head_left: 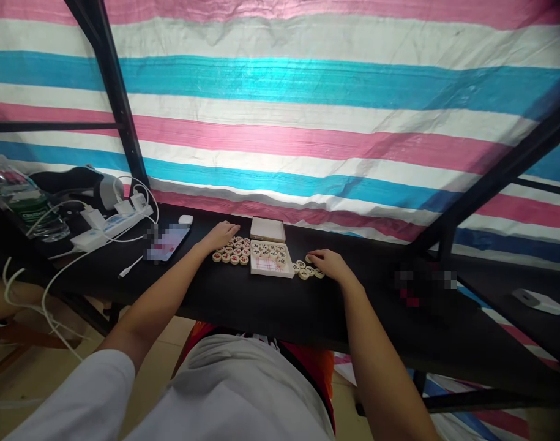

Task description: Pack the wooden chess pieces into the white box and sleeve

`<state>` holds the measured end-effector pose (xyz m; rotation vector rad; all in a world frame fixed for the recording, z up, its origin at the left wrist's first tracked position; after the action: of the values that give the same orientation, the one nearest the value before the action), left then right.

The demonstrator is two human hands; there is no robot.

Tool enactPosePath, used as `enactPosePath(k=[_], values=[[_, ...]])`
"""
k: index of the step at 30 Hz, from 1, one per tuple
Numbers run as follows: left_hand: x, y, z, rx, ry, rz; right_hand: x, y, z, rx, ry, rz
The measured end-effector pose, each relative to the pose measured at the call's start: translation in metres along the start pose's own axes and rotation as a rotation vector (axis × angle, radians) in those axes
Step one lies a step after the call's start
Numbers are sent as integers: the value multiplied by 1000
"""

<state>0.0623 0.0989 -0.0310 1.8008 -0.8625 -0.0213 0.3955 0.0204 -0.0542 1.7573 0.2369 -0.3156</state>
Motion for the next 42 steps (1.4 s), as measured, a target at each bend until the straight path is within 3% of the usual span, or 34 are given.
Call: enactPosePath(k=[4,7,10,14,35,39,42], values=[[37,7,10,27,-185,36,1,0,0,3,-23,-17],[66,8,19,-58,-293,66,0,0,-1,30,-23,-28],[80,3,24,-142,-340,53,-4,2,-1,44,18,3],[79,-3,25,-215,-334,21,-5,4,0,44,39,19],[84,10,26,-236,-299,-73,5,3,0,19,-80,33],[85,9,26,-228,-296,-70,-14,17,7,177,-20,-148],[84,6,27,-220,-330,-83,-51,20,18,206,171,-404]])
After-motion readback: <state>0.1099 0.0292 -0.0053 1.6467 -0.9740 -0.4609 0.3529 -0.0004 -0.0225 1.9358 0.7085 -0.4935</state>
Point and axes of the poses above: each hand's wrist, its own z-axis away from the middle knuckle, its own y-axis out of the back of the hand, x = y × z, the point moved 4 cm from there along -z, towards the middle knuckle, and after that the axes turned 8 degrees about x, right-handed, at the moved point
